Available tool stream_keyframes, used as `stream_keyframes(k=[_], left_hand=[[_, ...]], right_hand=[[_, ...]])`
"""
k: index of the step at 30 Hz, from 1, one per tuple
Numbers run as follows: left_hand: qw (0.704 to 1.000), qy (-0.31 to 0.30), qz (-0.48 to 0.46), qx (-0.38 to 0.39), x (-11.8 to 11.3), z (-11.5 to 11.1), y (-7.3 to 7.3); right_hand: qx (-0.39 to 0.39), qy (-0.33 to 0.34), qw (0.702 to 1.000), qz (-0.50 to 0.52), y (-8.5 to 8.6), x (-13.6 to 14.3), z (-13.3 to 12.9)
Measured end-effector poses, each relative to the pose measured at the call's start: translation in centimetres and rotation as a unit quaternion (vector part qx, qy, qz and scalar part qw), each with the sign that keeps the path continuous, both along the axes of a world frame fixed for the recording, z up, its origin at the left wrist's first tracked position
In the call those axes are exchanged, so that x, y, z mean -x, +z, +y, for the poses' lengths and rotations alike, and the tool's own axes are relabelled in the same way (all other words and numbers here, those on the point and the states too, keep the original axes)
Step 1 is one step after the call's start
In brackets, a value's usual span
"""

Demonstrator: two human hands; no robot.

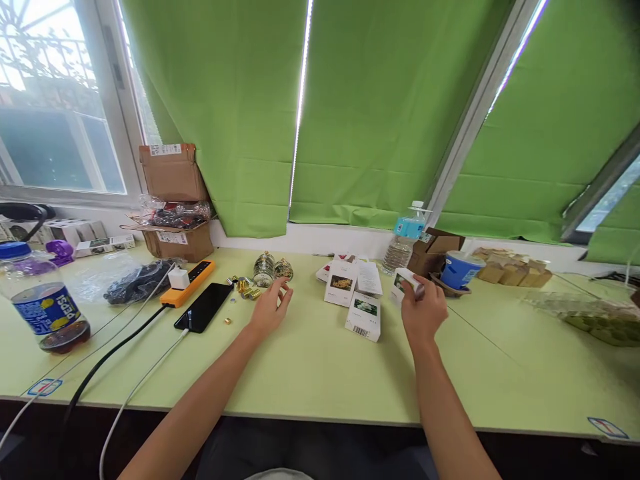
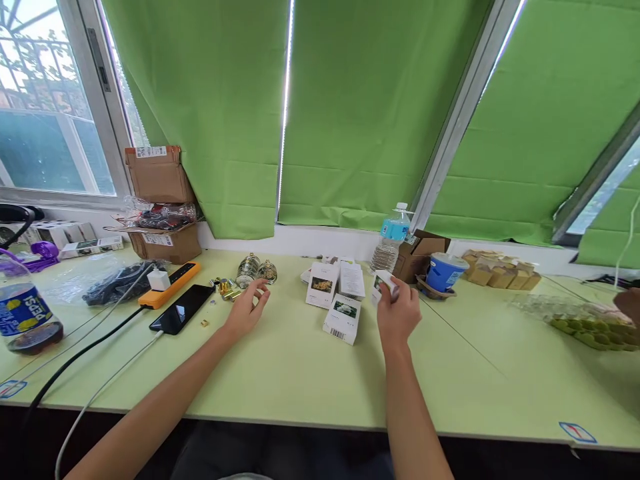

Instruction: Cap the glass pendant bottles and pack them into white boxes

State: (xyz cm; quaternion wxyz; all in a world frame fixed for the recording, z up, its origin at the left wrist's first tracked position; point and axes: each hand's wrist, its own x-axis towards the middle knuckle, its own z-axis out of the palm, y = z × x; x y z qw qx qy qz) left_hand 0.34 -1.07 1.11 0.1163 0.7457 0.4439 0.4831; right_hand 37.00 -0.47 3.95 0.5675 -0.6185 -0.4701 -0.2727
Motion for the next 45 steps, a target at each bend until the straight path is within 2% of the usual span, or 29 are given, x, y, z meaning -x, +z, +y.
stream_keyframes(k=[5, 15, 18, 26, 29, 31, 33, 37, 42, 45], left_hand=[[1.000, 0.005, 0.017, -0.014, -0.1, 0.3, -0.4], [0.999, 0.005, 0.033, -0.033, 0.0, 0.6, -0.9], [0.999, 0.002, 0.036, -0.028, 0.1, 0.7, -0.9], [0.998, 0.020, 0.049, -0.024, 0.1, 0.6, -0.7], [0.998, 0.015, 0.046, -0.027, 0.1, 0.5, -0.6], [0.999, 0.011, 0.044, -0.027, 0.0, 0.5, -0.6], [0.999, 0.011, 0.042, -0.026, 0.0, 0.5, -0.7], [0.998, 0.025, 0.051, -0.030, 0.0, 0.5, -0.7], [0.993, 0.077, 0.082, -0.038, 0.0, 0.4, -0.6], [0.986, 0.123, 0.102, -0.052, 0.2, 0.5, -0.5]], right_hand=[[0.041, -0.023, 0.998, 0.050, -1.7, -2.0, 0.9], [0.079, 0.036, 0.994, 0.066, -3.5, -2.5, 2.3], [0.088, 0.025, 0.994, 0.064, -3.5, -2.2, 2.3], [0.158, -0.057, 0.982, 0.090, -2.7, 0.1, 1.4], [0.152, -0.070, 0.981, 0.096, -2.0, 1.1, 0.6], [0.121, -0.068, 0.987, 0.080, -1.3, 2.0, -0.1], [0.072, -0.031, 0.996, 0.038, -0.5, 3.2, -0.8], [0.023, 0.132, 0.989, -0.056, 0.4, 6.2, -1.4], [0.020, 0.288, 0.947, -0.143, -0.2, 10.2, -1.4], [0.065, 0.354, 0.910, -0.206, -1.2, 12.0, -1.6]])
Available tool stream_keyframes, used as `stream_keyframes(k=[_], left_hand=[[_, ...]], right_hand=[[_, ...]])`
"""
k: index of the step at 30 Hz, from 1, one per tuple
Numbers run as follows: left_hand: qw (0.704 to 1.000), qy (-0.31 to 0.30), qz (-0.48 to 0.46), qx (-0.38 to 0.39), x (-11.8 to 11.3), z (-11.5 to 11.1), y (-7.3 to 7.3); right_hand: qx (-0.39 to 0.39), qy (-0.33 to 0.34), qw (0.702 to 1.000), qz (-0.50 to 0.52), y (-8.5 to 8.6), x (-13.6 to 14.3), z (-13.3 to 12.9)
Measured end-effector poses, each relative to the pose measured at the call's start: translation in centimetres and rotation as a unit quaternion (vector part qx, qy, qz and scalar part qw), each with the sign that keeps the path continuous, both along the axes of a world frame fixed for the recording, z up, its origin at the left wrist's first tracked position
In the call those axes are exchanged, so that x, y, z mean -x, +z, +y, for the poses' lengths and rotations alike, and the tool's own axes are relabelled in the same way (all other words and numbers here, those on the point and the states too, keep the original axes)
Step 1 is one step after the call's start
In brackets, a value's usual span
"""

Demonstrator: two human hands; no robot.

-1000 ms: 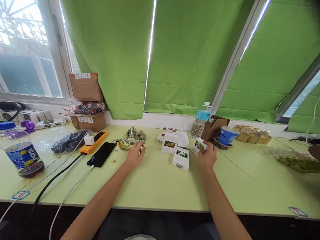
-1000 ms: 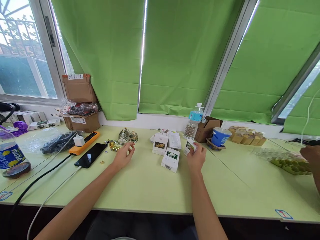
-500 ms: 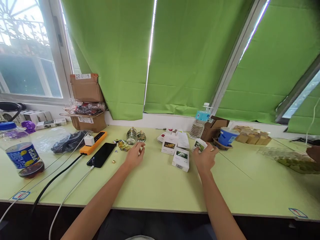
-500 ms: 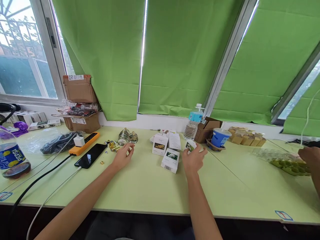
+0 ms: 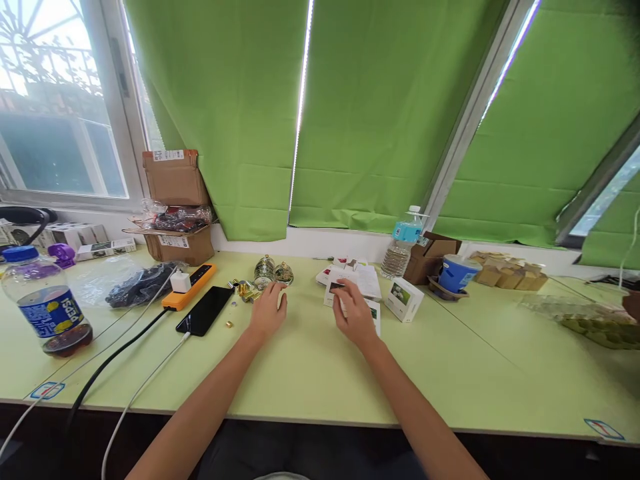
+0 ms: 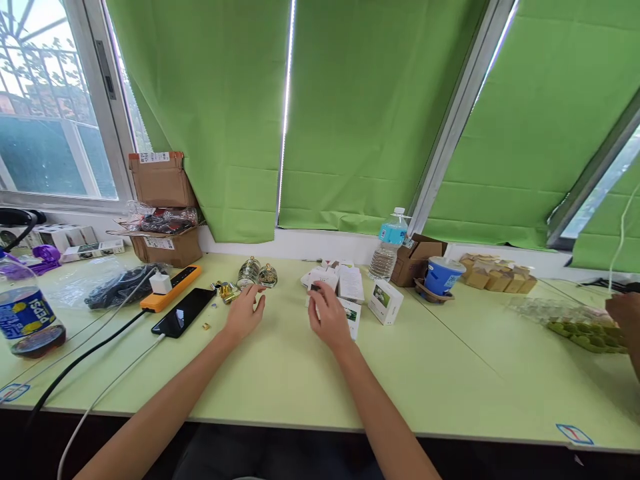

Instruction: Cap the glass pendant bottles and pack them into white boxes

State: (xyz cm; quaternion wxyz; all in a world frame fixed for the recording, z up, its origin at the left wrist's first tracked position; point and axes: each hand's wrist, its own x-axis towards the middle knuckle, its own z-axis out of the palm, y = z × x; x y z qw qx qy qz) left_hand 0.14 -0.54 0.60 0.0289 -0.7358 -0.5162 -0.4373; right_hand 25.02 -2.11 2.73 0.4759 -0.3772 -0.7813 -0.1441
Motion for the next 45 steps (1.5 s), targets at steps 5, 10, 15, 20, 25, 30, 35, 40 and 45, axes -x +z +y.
stream_keyframes(k=[5, 10, 15, 20, 25, 30, 35, 40, 45], left_hand=[[0.996, 0.080, 0.040, -0.017, 0.7, 0.7, -0.2], [0.984, 0.179, 0.013, -0.017, 1.4, 1.5, -0.5], [0.978, 0.206, 0.000, 0.001, 2.3, 2.4, -1.4], [0.979, 0.200, 0.004, 0.026, 2.7, 2.9, -1.9], [0.988, 0.150, 0.008, 0.030, 2.8, 2.9, -1.8], [0.989, 0.147, 0.019, 0.025, 3.0, 3.0, -1.7], [0.974, 0.214, 0.079, 0.010, 2.3, 3.7, -0.9], [0.945, 0.305, 0.110, 0.039, 1.1, 4.7, -0.3], [0.940, 0.308, 0.135, 0.055, 1.1, 5.2, -0.3]], right_hand=[[0.066, 0.057, 0.987, -0.131, -1.3, 1.9, -0.2], [0.107, 0.070, 0.976, -0.174, -1.9, 2.7, 0.3], [0.117, 0.047, 0.979, -0.161, -2.4, 2.4, 1.2], [0.121, 0.048, 0.974, -0.184, -2.8, 2.2, 1.7], [0.127, 0.053, 0.974, -0.182, -3.0, 2.2, 1.7], [0.136, 0.045, 0.973, -0.181, -2.9, 2.3, 1.6], [0.147, 0.040, 0.971, -0.184, -2.9, 2.4, 1.6], [0.157, 0.031, 0.969, -0.190, -3.0, 2.5, 1.7], [0.172, 0.030, 0.965, -0.193, -2.7, 2.8, 1.5]])
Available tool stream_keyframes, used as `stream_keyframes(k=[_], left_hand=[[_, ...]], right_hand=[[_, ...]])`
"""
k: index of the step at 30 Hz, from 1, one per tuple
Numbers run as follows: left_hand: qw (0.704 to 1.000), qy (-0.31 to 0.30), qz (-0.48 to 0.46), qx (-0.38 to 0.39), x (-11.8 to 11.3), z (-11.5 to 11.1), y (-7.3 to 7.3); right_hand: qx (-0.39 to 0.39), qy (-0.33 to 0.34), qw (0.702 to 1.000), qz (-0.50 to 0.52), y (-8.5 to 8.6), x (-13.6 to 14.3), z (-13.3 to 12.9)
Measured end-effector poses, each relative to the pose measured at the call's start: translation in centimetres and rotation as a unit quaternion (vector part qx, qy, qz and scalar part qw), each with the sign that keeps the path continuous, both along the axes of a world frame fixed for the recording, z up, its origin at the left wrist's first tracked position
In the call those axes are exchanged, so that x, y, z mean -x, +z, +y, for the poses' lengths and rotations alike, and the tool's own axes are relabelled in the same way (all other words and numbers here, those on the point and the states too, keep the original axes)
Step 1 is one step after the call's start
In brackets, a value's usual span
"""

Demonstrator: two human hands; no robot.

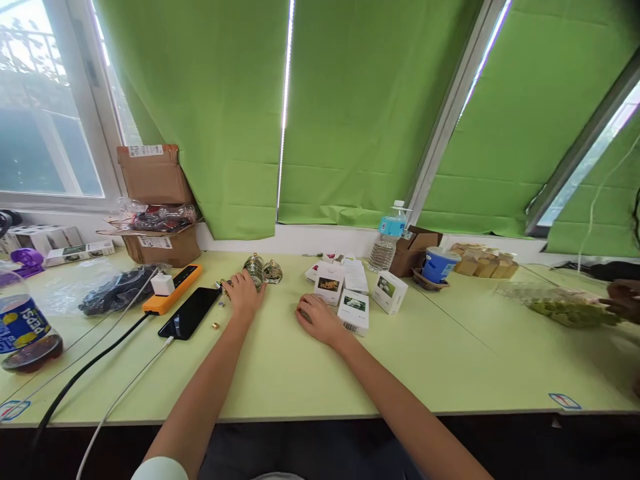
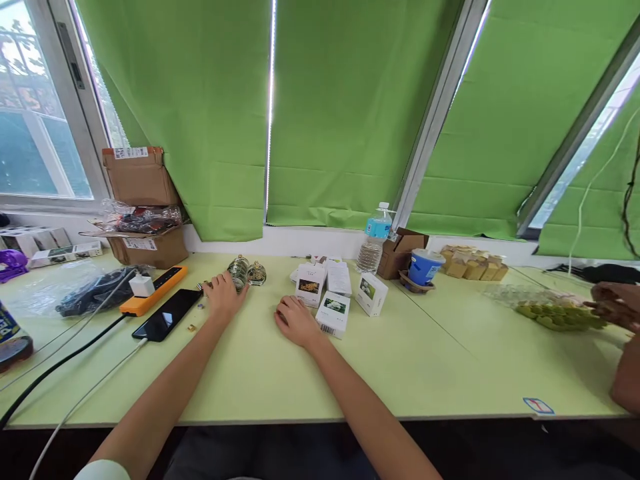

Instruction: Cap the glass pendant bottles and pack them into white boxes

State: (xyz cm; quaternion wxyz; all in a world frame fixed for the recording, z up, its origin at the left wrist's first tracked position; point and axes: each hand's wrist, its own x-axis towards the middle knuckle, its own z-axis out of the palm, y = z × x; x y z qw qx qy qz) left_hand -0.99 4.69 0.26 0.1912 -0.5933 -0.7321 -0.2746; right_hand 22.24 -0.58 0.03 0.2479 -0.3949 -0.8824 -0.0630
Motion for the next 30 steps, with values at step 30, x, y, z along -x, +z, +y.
stream_keyframes(k=[30], left_hand=[[0.802, -0.483, -0.319, 0.148, -3.0, -4.0, 1.0]], right_hand=[[0.110, 0.002, 0.969, 0.222, -1.1, -0.7, 0.9]])
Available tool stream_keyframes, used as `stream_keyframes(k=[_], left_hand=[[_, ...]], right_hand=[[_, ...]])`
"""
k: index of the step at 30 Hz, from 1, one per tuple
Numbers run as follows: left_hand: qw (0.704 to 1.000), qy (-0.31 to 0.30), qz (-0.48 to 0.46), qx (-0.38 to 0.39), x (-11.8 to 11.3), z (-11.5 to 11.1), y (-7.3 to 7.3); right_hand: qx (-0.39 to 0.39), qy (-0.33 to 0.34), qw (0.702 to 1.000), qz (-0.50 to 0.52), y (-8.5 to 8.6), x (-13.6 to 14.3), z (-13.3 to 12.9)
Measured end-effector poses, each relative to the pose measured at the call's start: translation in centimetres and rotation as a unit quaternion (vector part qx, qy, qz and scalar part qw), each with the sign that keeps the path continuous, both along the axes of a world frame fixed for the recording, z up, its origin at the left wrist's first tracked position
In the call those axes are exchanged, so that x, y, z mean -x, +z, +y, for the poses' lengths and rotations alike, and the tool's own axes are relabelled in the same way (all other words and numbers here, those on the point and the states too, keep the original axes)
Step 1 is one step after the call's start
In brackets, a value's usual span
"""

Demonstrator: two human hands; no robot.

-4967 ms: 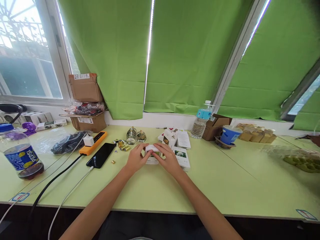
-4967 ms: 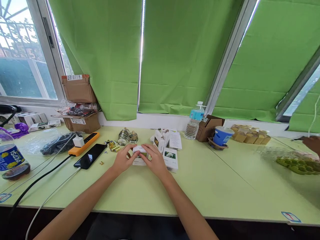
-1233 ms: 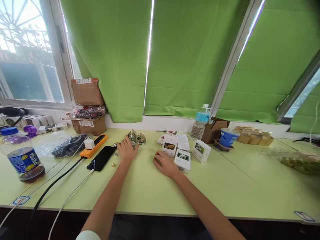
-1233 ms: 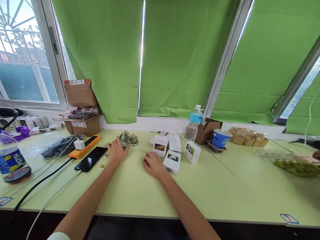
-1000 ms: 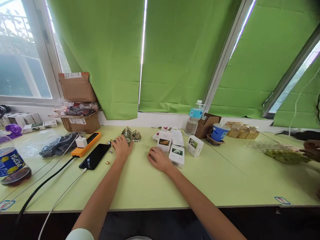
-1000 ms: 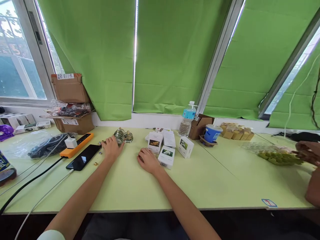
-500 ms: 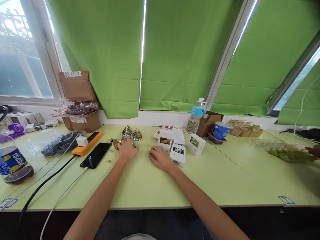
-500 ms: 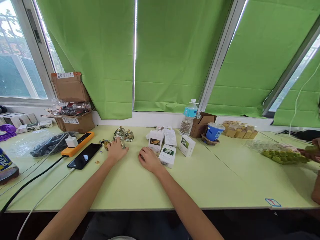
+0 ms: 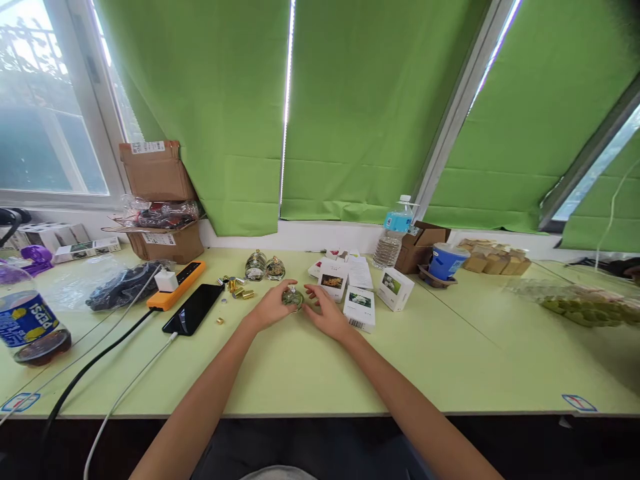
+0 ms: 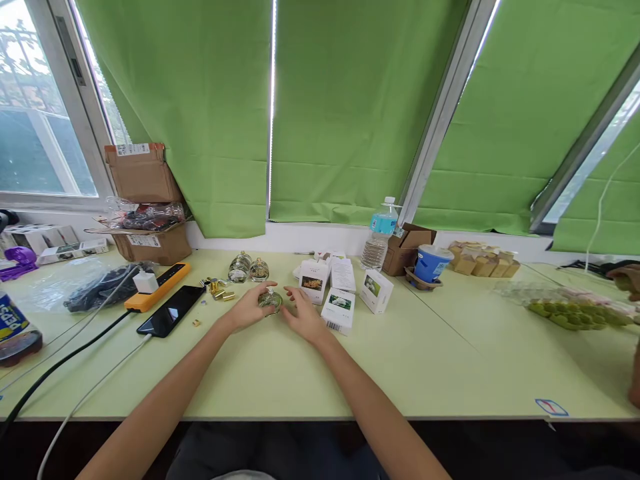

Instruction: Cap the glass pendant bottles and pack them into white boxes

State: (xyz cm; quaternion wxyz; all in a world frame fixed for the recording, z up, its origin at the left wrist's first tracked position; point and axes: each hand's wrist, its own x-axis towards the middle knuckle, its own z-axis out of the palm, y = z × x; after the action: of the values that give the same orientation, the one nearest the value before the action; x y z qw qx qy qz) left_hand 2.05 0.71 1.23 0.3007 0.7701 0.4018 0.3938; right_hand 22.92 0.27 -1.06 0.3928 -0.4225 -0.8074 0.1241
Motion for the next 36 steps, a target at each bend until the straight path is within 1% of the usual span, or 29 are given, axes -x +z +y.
stream_keyframes(k=[3, 5, 6, 7, 8, 10, 11, 13, 15, 16, 18, 20, 21, 23, 26, 28, 30, 33, 36], left_hand=[[0.996, -0.069, -0.039, 0.048, 0.4, 0.3, 0.3], [0.989, -0.110, -0.057, 0.085, 0.9, 0.4, 1.0], [0.987, -0.111, -0.067, 0.092, 1.2, 0.4, 1.4], [0.989, -0.092, -0.080, 0.083, 1.6, 0.4, 1.9], [0.993, -0.058, -0.086, 0.060, 2.0, 0.4, 2.3], [0.997, 0.051, -0.059, -0.017, 2.9, 0.4, 3.0], [0.991, 0.117, -0.018, -0.058, 3.3, 0.5, 3.3], [0.961, 0.238, 0.094, -0.109, 4.4, 0.7, 3.4], [0.919, 0.333, 0.174, -0.120, 5.6, 1.1, 3.3], [0.899, 0.375, 0.194, -0.114, 6.3, 1.3, 3.3], [0.866, 0.447, 0.205, -0.087, 7.8, 1.7, 3.1], [0.845, 0.490, 0.208, -0.045, 9.2, 1.9, 2.9], [0.842, 0.496, 0.212, -0.023, 9.8, 2.0, 2.9], [0.845, 0.486, 0.224, 0.018, 10.4, 2.1, 2.8], [0.857, 0.456, 0.234, 0.052, 10.0, 2.0, 2.9], [0.858, 0.450, 0.238, 0.061, 9.4, 1.8, 3.0], [0.849, 0.462, 0.246, 0.075, 9.1, 1.6, 3.1], [0.829, 0.481, 0.268, 0.100, 9.6, 1.5, 3.1], [0.827, 0.471, 0.286, 0.111, 10.5, 1.6, 2.8]], right_hand=[[0.017, 0.024, 0.999, 0.017, 0.1, 0.0, -0.1], [0.027, 0.040, 0.999, 0.019, 0.3, -0.1, -0.4], [0.033, 0.046, 0.998, 0.020, 0.4, -0.1, -0.5], [0.038, 0.048, 0.998, 0.022, 0.4, -0.1, -0.5], [0.044, 0.047, 0.998, 0.024, 0.5, -0.1, -0.6], [0.052, 0.043, 0.997, 0.026, 0.5, 0.0, -0.7], [0.055, 0.043, 0.997, 0.027, 0.6, 0.1, -0.8], [0.055, 0.044, 0.997, 0.030, 0.6, 0.3, -1.0], [0.047, 0.042, 0.997, 0.036, 0.6, 0.6, -1.2], [0.041, 0.041, 0.998, 0.038, 0.7, 0.8, -1.4], [0.030, 0.041, 0.998, 0.038, 0.7, 1.1, -1.5], [0.028, 0.041, 0.998, 0.034, 0.7, 1.2, -1.5], [0.031, 0.041, 0.998, 0.033, 0.7, 1.2, -1.4], [0.039, 0.038, 0.998, 0.037, 0.7, 1.1, -1.1], [0.048, 0.035, 0.997, 0.044, 0.6, 1.0, -0.8], [0.049, 0.032, 0.997, 0.045, 0.6, 1.0, -0.7], [0.050, 0.031, 0.997, 0.047, 0.6, 1.0, -0.8], [0.051, 0.035, 0.997, 0.052, 0.6, 1.0, -0.9], [0.052, 0.034, 0.997, 0.053, 0.6, 1.0, -0.9]])
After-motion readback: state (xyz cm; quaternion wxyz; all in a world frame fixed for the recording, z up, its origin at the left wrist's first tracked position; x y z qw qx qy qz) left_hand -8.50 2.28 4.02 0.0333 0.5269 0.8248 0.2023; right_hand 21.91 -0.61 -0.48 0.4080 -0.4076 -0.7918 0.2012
